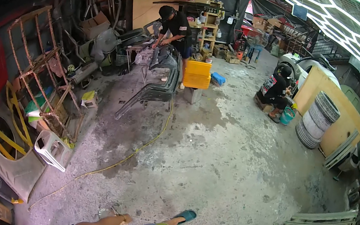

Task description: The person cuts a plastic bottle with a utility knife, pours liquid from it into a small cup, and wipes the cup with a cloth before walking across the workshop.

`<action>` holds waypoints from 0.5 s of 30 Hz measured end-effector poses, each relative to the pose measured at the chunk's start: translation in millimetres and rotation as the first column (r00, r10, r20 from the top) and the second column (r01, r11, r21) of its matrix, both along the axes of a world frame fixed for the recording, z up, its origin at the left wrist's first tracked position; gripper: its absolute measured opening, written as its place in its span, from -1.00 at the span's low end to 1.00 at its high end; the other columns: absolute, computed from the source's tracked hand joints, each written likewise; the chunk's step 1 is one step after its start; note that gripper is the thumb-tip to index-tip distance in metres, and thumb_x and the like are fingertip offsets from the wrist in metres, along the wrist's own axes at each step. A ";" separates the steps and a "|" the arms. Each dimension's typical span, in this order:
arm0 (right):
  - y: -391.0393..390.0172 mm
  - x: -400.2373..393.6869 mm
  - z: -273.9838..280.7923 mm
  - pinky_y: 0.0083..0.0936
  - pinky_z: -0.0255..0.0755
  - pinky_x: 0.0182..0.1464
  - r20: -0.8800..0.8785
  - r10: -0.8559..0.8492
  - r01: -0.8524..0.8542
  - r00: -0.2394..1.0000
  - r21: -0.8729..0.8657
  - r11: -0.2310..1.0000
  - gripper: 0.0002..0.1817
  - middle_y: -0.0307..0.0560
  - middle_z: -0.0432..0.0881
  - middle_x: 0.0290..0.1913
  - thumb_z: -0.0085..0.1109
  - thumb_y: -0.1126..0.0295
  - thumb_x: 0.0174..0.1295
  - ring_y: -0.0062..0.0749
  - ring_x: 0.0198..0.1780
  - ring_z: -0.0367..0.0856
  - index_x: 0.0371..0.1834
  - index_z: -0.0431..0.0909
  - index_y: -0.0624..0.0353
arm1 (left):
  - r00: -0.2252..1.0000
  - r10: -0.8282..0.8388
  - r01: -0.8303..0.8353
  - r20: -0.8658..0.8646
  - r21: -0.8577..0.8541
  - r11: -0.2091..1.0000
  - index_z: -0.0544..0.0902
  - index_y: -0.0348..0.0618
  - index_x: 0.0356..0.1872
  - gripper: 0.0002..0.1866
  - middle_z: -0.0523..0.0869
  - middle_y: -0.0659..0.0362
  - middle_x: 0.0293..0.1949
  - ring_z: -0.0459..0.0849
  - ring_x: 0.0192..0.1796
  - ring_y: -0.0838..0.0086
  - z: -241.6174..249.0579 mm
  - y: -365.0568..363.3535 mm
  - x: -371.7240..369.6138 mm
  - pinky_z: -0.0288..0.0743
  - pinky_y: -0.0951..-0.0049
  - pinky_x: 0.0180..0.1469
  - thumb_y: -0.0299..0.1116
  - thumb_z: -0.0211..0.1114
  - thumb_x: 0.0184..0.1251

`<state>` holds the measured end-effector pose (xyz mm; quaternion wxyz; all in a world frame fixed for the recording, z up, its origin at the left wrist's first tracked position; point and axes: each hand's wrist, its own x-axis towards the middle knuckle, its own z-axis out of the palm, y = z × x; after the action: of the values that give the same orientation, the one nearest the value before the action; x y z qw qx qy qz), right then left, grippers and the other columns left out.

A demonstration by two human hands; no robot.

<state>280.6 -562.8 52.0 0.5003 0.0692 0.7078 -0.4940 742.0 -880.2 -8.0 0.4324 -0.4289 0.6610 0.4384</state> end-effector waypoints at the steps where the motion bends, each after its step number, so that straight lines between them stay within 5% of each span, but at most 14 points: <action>1: 0.1 -0.9 -3.2 -0.45 0.49 -0.43 0.006 -0.006 0.006 1.000 -0.008 1.000 -0.65 -0.09 0.59 -0.29 0.03 0.14 0.25 -0.32 -0.46 0.54 -0.02 0.46 0.10 | 0.683 0.730 -0.728 0.001 0.077 0.681 0.30 -0.17 0.28 -0.47 0.49 -0.01 0.18 0.55 0.11 0.05 79.2 27.0 -36.7 0.41 0.13 0.14 -0.17 -0.04 0.33; 10: 4.0 -15.9 -43.8 -0.52 0.47 -0.49 0.022 -0.019 0.021 1.000 -0.092 0.996 -0.66 -0.17 0.55 -0.26 -0.01 0.10 0.31 -0.42 -0.51 0.49 0.07 0.40 -0.02 | 0.395 0.887 -0.782 -0.240 0.419 0.462 0.14 -0.09 0.36 -0.33 0.21 0.02 0.36 0.42 0.23 0.16 103.6 -5.3 -133.1 0.44 0.16 0.14 0.09 -0.06 0.36; 12: 2.6 -13.2 -28.3 -0.52 0.47 -0.48 0.020 -0.023 0.024 1.000 -0.080 0.997 -0.66 -0.17 0.55 -0.25 -0.01 0.10 0.31 -0.42 -0.50 0.49 0.07 0.40 -0.03 | 0.069 0.996 -0.682 -0.049 0.727 0.083 0.28 -0.16 0.28 -0.35 0.37 0.00 0.25 0.49 0.16 0.20 134.2 -32.7 -139.0 0.45 0.19 0.13 0.12 -0.06 0.36; 13: 2.6 -11.6 -23.8 -0.52 0.47 -0.47 0.024 -0.020 0.022 1.000 -0.077 0.997 -0.66 -0.17 0.55 -0.25 -0.01 0.10 0.31 -0.42 -0.49 0.49 0.07 0.40 -0.03 | 0.065 0.997 -0.679 -0.049 0.729 0.080 0.28 -0.16 0.28 -0.35 0.37 0.00 0.25 0.49 0.16 0.20 133.1 -38.0 -140.6 0.45 0.19 0.13 0.12 -0.06 0.36; 15: 5.4 -9.4 -15.8 -0.52 0.47 -0.46 0.044 -0.034 0.037 0.998 -0.077 0.996 -0.66 -0.17 0.55 -0.24 0.00 0.10 0.31 -0.42 -0.48 0.49 0.07 0.40 -0.04 | 0.164 0.931 -0.802 -0.326 0.506 0.318 0.38 -0.26 0.17 -0.46 0.53 0.02 0.12 0.58 0.07 0.17 123.4 -53.3 -145.6 0.51 0.17 0.04 0.00 -0.09 0.42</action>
<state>271.2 -557.5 36.2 0.5087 0.0727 0.6758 -0.5284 596.4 -933.4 115.4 -0.0758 -0.5253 0.3347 0.7786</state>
